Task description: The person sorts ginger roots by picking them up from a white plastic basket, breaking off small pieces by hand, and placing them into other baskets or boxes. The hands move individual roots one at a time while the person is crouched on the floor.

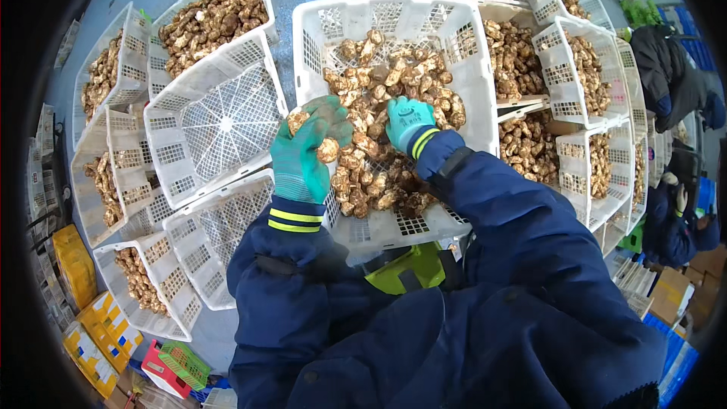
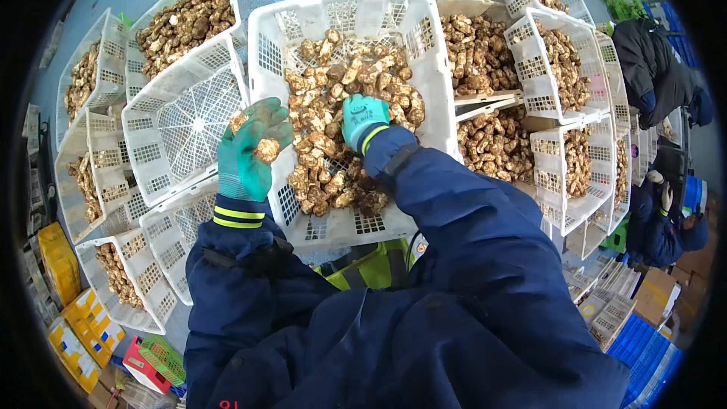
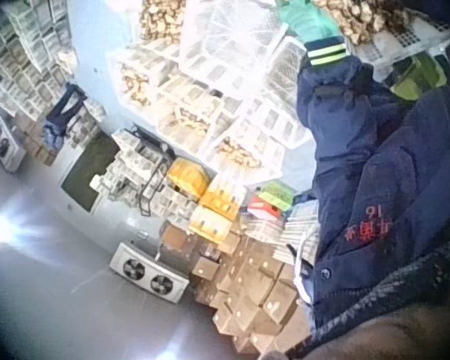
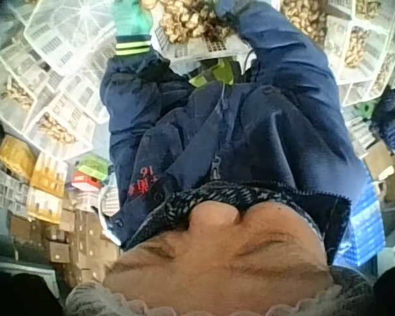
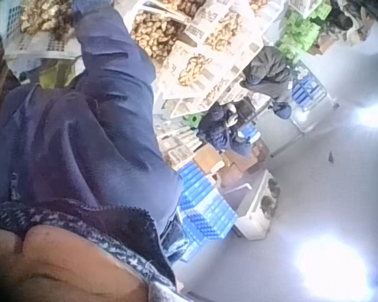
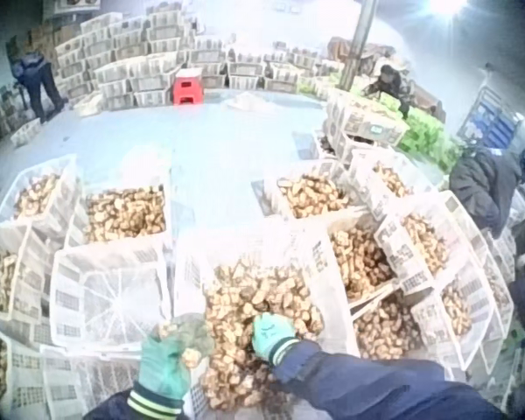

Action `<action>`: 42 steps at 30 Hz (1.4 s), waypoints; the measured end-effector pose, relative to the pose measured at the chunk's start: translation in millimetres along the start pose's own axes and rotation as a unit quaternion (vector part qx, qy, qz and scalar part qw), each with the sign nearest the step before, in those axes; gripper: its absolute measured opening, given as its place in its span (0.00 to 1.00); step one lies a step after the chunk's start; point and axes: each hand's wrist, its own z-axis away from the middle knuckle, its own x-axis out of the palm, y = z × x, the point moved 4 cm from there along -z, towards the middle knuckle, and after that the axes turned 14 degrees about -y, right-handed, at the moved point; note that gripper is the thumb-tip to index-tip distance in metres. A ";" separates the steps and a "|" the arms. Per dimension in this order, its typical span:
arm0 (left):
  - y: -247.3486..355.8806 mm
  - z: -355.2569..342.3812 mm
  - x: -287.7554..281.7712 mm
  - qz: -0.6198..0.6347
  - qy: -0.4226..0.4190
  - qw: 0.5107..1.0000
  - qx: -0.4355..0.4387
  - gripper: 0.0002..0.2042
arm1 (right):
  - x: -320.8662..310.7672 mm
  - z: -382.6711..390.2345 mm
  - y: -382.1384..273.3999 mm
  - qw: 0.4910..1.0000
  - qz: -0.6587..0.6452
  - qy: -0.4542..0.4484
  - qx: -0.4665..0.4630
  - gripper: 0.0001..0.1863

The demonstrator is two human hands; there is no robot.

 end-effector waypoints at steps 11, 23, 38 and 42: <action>-7.0 -3.9 -3.1 -0.059 -0.022 0.997 -0.035 0.23 | 21.5 12.3 18.2 0.982 -0.142 -0.061 -0.108 0.23; -9.7 -1.8 2.3 -0.063 -0.071 0.992 -0.082 0.22 | -20.0 55.7 34.6 0.769 -0.566 -0.051 -0.292 0.22; -2.9 7.3 48.0 0.006 -0.251 0.960 -0.124 0.25 | -48.8 90.4 20.1 0.860 -0.417 0.067 -0.287 0.23; 10.4 7.8 44.7 0.078 -0.230 0.968 -0.055 0.25 | 45.9 68.9 -27.1 0.936 0.060 -0.169 -0.303 0.27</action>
